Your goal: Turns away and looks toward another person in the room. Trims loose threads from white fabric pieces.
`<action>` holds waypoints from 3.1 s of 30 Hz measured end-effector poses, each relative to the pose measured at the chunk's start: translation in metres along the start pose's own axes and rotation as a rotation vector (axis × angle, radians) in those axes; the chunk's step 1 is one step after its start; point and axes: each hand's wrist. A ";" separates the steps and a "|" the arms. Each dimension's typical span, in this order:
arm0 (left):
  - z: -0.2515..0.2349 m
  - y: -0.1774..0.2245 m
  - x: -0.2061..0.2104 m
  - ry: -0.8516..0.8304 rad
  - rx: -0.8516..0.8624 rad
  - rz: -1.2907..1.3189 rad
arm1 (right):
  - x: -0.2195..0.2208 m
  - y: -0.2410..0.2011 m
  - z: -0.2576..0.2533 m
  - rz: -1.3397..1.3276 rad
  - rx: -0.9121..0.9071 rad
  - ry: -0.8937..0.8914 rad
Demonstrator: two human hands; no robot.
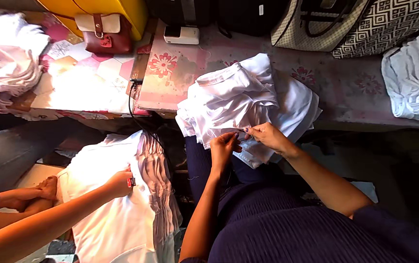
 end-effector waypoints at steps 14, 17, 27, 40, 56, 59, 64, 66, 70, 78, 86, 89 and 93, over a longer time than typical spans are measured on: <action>0.003 0.000 -0.014 0.054 -0.176 0.301 | -0.002 0.002 0.009 0.086 -0.218 0.068; -0.007 0.001 -0.017 0.158 -0.162 0.496 | 0.006 0.000 0.012 0.110 -0.347 0.136; 0.029 -0.028 -0.085 0.306 -0.161 0.183 | 0.001 0.016 0.014 0.129 -0.505 0.246; 0.005 -0.004 -0.103 0.559 0.110 -0.671 | 0.012 -0.020 -0.026 0.186 -0.390 0.326; -0.001 0.018 -0.009 0.148 0.531 -0.671 | -0.006 -0.040 -0.040 -0.622 -0.006 -0.039; -0.013 -0.011 -0.002 0.190 0.613 -0.858 | -0.013 -0.039 -0.034 -0.620 -0.044 -0.024; 0.018 0.023 -0.032 -0.015 0.295 -0.838 | -0.023 -0.040 -0.027 -0.693 -0.023 -0.038; 0.019 0.037 -0.026 0.043 0.328 -0.600 | -0.019 -0.043 -0.030 -0.736 0.011 -0.068; -0.017 0.033 0.000 0.099 0.280 -0.161 | -0.010 -0.044 -0.033 -0.782 0.043 -0.077; -0.003 0.007 -0.011 0.275 0.770 -0.904 | -0.021 -0.029 -0.020 -0.681 -0.162 0.086; -0.043 0.043 -0.106 0.376 0.760 -0.357 | -0.037 -0.091 -0.069 -0.148 -0.641 0.438; -0.070 0.053 -0.111 0.534 0.697 -0.212 | -0.033 -0.096 -0.133 0.084 -0.623 0.556; -0.065 0.034 -0.068 0.600 0.725 -0.471 | -0.018 -0.059 -0.191 0.302 -0.402 0.523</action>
Point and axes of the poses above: each hand's wrist, its own z-axis away from the middle knuckle, its own x-axis out of the palm, y = z × x, and after that the axes turned 1 degree about -x, right-handed
